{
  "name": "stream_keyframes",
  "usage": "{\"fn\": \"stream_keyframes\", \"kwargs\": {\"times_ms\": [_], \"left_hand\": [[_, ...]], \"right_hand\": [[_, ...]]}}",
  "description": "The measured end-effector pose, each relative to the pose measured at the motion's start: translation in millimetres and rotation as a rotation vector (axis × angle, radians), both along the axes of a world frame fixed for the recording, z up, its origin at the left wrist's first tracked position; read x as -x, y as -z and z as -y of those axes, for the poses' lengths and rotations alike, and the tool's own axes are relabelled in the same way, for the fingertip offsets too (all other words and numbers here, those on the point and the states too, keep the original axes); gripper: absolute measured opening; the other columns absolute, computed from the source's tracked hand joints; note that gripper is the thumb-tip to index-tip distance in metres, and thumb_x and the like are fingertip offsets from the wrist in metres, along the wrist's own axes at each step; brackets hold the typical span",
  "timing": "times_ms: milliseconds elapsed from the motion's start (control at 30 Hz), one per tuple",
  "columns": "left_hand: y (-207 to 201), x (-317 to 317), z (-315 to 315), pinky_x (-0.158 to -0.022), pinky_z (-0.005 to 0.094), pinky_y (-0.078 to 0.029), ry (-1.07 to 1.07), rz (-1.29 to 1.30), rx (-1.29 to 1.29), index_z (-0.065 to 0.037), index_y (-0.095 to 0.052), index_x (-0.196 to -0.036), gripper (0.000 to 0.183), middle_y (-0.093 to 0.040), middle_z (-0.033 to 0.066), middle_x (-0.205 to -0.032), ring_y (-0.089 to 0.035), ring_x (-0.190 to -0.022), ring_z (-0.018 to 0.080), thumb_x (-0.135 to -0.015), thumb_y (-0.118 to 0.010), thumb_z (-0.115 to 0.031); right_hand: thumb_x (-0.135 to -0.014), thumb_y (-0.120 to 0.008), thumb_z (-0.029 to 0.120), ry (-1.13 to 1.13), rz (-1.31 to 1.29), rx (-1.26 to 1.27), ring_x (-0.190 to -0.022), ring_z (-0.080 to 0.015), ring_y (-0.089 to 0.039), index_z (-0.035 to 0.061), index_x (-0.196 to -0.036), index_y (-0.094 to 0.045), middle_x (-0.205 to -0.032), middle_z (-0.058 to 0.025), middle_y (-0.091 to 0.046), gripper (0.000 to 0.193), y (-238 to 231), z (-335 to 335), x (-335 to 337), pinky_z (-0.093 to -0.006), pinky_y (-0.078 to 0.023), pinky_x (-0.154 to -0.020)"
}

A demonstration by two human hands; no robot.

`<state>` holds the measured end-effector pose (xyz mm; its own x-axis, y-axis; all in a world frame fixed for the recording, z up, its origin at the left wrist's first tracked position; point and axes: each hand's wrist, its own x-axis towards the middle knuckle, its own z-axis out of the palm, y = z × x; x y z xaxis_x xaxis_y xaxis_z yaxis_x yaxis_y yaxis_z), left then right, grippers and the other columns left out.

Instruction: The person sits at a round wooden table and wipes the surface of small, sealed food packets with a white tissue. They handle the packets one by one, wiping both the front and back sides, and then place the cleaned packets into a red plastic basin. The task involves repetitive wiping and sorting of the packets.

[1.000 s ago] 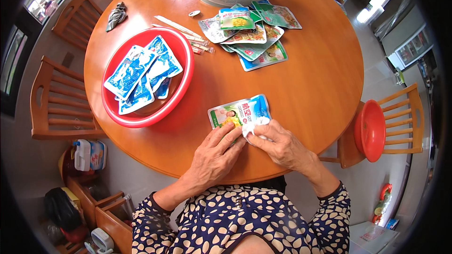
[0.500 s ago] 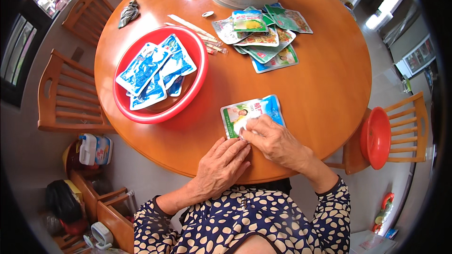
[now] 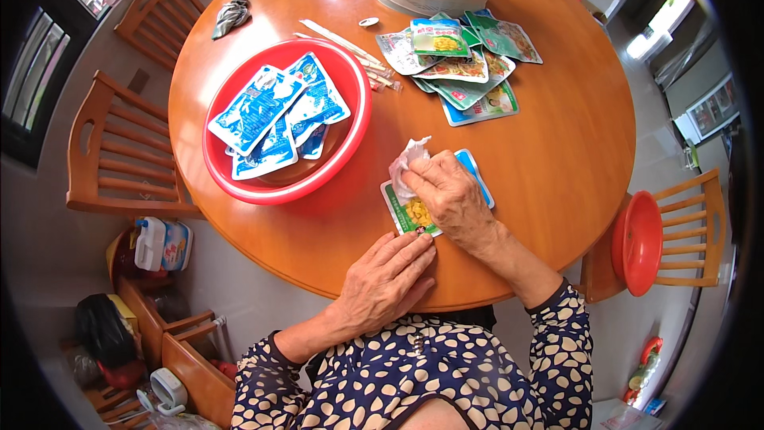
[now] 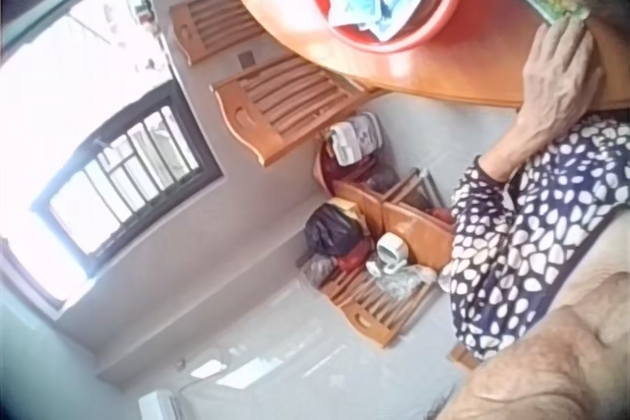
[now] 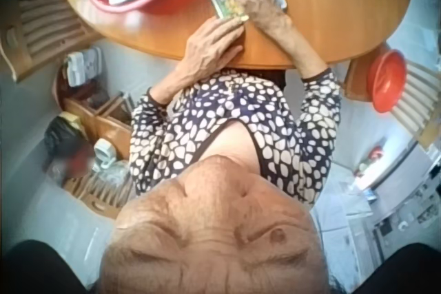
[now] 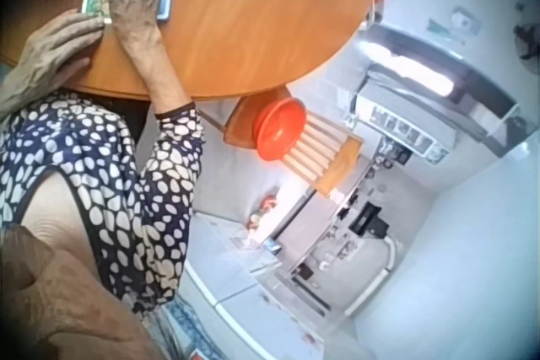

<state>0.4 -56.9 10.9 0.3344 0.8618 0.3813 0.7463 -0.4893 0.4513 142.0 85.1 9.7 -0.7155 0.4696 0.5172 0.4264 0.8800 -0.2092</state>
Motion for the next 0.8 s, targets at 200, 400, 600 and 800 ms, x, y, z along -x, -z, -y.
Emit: {"fn": "stream_keyframes", "kwargs": {"times_ms": [200, 400, 600, 800], "left_hand": [[-0.3, -1.6, 0.6, -0.104, 0.0418, -0.047, -0.034, -0.001, -0.012, -0.004, -0.068, -0.119, 0.041, -0.065, 0.0096, -0.126, -0.060, -0.120, 0.0262, -0.082, -0.075, -0.022], [-5.9, -4.7, -1.3, -0.101, 0.0416, -0.049, -0.042, -0.038, -0.024, -0.005, -0.067, -0.121, 0.044, -0.067, 0.0099, -0.123, -0.063, -0.116, 0.0261, -0.081, -0.076, -0.022], [-17.5, -8.2, -4.7, -0.105, 0.0432, -0.043, -0.059, -0.101, 0.135, -0.005, -0.059, -0.133, 0.059, -0.062, 0.0115, -0.125, -0.059, -0.118, 0.0290, -0.081, -0.077, -0.025], [-4.9, -13.2, -15.7, -0.107, 0.0453, -0.040, -0.017, -0.116, 0.057, -0.002, -0.056, -0.137, 0.067, -0.053, 0.0149, -0.138, -0.051, -0.128, 0.0323, -0.080, -0.077, -0.032]], "right_hand": [[-0.080, -0.063, 0.007, -0.265, 0.003, 0.093, -0.095, -0.0237, -0.059, 0.0013, -0.105, -0.069, -0.106, -0.0053, -0.064, 0.026, -3.1, 9.3, -6.7, -0.0342, -0.054, -0.082], [-0.083, -0.060, 0.004, 0.207, 0.088, -0.088, -0.100, -0.0277, -0.058, 0.0004, -0.108, -0.069, -0.106, -0.0096, -0.062, 0.026, -10.3, -3.2, -31.9, -0.0378, -0.054, -0.084], [-0.079, -0.062, -0.004, 0.180, -0.129, 0.069, -0.101, -0.0320, -0.059, 0.0003, -0.106, -0.068, -0.105, -0.0125, -0.061, 0.028, -17.5, -13.9, -58.3, -0.0393, -0.054, -0.086], [-0.080, -0.063, -0.004, 0.148, -0.028, 0.092, -0.100, -0.0322, -0.059, 0.0010, -0.108, -0.068, -0.106, -0.0130, -0.060, 0.029, -9.3, -5.1, -48.2, -0.0394, -0.054, -0.085]]}}
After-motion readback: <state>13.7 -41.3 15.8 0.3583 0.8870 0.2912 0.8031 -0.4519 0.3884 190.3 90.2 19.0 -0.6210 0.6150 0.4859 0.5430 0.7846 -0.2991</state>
